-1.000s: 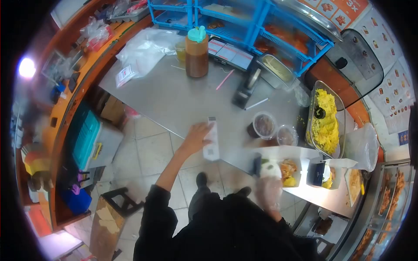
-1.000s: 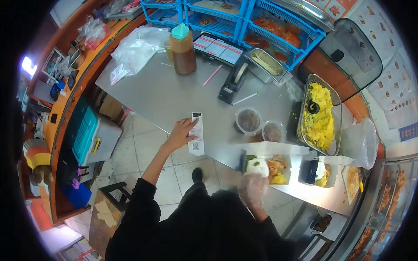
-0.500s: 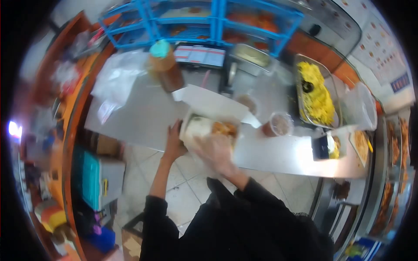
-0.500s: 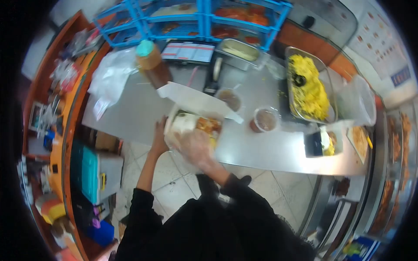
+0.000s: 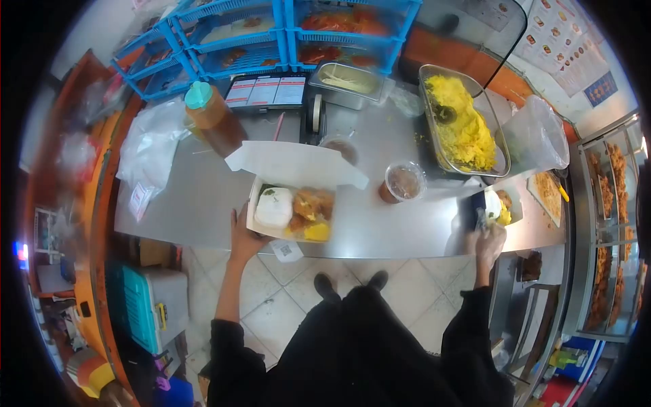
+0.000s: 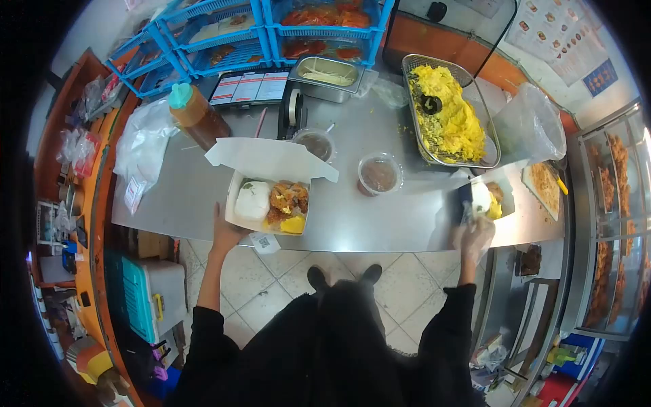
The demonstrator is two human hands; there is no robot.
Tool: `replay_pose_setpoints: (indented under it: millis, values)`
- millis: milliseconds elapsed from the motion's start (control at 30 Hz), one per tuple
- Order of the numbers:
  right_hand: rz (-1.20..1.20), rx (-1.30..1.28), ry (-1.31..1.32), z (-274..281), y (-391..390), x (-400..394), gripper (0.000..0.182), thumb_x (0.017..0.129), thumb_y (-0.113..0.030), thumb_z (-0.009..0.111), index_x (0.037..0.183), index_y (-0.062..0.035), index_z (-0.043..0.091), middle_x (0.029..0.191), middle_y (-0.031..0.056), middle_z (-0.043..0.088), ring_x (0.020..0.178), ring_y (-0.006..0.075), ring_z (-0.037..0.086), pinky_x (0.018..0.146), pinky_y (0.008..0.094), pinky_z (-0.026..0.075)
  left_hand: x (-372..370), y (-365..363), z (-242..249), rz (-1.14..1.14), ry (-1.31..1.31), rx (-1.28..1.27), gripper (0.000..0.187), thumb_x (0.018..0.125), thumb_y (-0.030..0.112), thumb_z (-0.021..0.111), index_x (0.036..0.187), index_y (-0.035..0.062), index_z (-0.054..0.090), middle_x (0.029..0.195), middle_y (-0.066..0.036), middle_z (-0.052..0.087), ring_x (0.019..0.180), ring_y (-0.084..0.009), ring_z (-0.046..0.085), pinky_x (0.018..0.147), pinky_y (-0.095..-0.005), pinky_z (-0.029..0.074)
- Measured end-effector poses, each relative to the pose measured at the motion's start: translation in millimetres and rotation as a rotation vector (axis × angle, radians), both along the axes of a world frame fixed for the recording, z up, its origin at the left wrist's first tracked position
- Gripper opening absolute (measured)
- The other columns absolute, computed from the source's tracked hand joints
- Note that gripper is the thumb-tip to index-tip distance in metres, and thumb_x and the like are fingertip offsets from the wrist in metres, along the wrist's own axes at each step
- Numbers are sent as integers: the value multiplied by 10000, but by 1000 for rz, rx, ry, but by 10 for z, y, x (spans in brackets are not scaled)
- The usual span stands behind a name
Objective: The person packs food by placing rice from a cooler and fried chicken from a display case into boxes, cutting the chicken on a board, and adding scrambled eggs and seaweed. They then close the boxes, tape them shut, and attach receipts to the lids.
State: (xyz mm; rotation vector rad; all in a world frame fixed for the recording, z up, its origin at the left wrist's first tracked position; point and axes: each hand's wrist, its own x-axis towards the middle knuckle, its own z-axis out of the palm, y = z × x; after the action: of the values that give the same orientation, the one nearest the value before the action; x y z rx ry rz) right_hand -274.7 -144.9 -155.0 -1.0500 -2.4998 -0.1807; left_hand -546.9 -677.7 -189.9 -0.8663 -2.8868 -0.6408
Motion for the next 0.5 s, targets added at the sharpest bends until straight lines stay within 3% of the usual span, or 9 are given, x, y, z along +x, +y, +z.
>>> replay_pose_setpoints:
  millis: [67,133,200,267,333,400,433,500]
  values:
    - [110,2,15,9,-380,45,207,682,-51,579,885,-27,543,918,169,523,903,323,466,797,405,368,-4,21,65,4,-55,10,937,489,434,762,1241,68,339,1257,-108,378,1174,-257,353,998,-528,122]
    - [249,78,202,-75,-927,106,208,673,-48,588,872,-24,535,927,171,504,899,332,460,772,404,365,24,34,102,17,-116,23,931,491,435,761,1238,69,342,1253,-104,383,1172,-258,356,998,-527,120]
    - [345,-71,214,3,-1504,79,254,677,-66,603,923,-29,549,941,168,489,904,337,452,773,412,361,26,39,121,43,-129,87,929,489,440,759,1234,71,346,1246,-103,391,1174,-254,356,995,-528,125]
    - [329,-173,157,120,-2118,-87,302,689,-89,610,981,-34,556,947,171,483,915,331,451,785,416,361,44,63,167,50,-137,89,932,485,444,761,1234,72,348,1243,-107,394,1177,-259,352,994,-528,126]
    - [493,-74,62,153,-2535,-255,356,708,-114,599,1045,-30,523,1001,194,472,958,351,423,789,433,357,37,58,157,59,-144,97,936,482,448,762,1234,73,350,1240,-110,397,1179,-263,349,994,-528,127]
    - [490,-331,22,117,-2780,-490,354,705,-122,590,1040,-36,515,1051,207,462,978,371,406,798,439,355,43,49,94,52,-43,82,934,486,471,754,1235,78,358,1237,-116,403,1192,-274,331,993,-527,130]
    - [499,-328,25,68,-2850,-627,354,705,-122,590,1040,-36,515,1051,207,462,978,371,406,798,439,355,39,42,95,60,-39,84,934,486,471,754,1235,78,358,1237,-116,403,1192,-274,331,993,-527,130]
    - [615,-294,109,63,-2910,-940,216,672,-120,585,886,-89,592,982,172,513,873,319,475,768,443,371,55,76,181,69,-107,58,922,502,496,736,1237,81,363,1243,-114,403,1211,-278,302,996,-524,129]
